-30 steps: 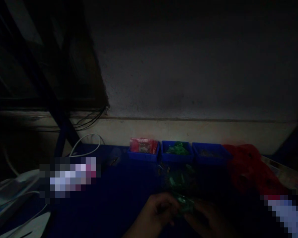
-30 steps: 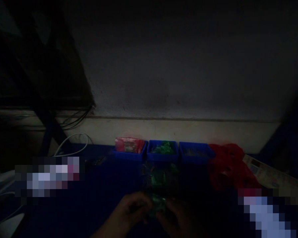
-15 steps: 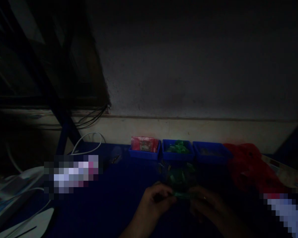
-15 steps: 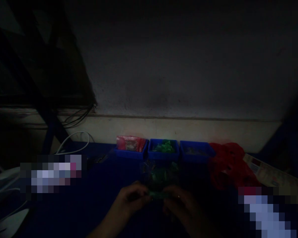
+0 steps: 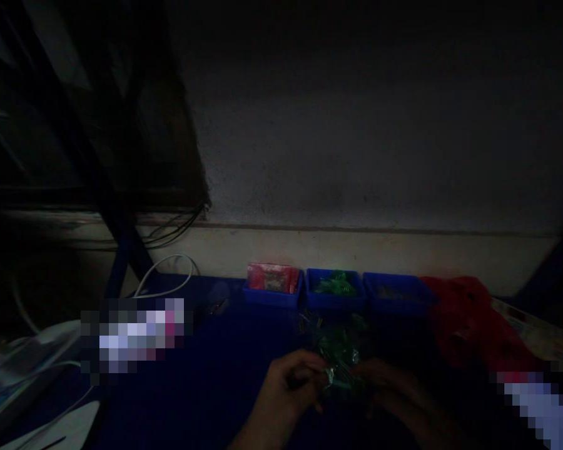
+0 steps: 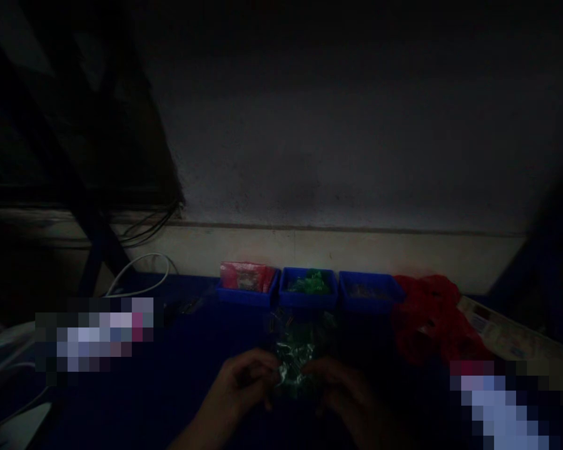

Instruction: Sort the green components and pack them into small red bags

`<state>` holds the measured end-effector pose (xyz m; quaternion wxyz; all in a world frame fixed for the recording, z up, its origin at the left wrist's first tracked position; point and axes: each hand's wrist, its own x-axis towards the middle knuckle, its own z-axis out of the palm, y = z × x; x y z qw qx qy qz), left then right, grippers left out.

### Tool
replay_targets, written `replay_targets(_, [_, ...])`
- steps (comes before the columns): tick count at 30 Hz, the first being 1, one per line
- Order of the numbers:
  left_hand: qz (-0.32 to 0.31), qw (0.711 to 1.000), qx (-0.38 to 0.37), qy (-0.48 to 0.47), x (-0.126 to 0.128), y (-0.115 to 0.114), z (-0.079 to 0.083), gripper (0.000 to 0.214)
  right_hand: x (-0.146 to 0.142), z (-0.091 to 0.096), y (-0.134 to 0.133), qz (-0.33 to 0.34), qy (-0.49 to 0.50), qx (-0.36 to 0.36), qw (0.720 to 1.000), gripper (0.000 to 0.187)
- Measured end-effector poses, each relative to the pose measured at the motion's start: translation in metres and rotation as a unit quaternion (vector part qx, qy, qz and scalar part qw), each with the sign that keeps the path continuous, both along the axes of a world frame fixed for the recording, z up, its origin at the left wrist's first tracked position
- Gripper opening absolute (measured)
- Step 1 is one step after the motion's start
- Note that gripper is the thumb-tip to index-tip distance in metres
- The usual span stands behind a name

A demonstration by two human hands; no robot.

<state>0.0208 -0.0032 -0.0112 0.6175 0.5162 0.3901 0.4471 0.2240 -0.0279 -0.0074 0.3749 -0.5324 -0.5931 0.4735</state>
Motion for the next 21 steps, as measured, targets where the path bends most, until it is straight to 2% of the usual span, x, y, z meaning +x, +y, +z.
replay_targets(4, [0.028, 1.0, 0.01, 0.001, 0.0, 0.001, 0.002, 0.012, 0.001, 0.002, 0.0, -0.003, -0.031, 0.047, 0.998, 0.023])
replay_targets(8, [0.03, 0.999, 0.007, 0.02, 0.0, 0.001, 0.005, 0.009, -0.001, 0.007, 0.0, 0.01, -0.038, 0.082, 0.996, 0.025])
replay_targets(15, [0.016, 0.999, 0.028, 0.038, 0.001, -0.002, 0.006, 0.009, -0.002, 0.011, -0.004, 0.002, -0.066, 0.115, 0.991, 0.027])
replay_targets(21, [0.013, 0.999, 0.007, 0.037, 0.002, -0.002, 0.006, 0.012, -0.001, 0.008, -0.005, -0.018, -0.074, 0.126, 0.989, 0.026])
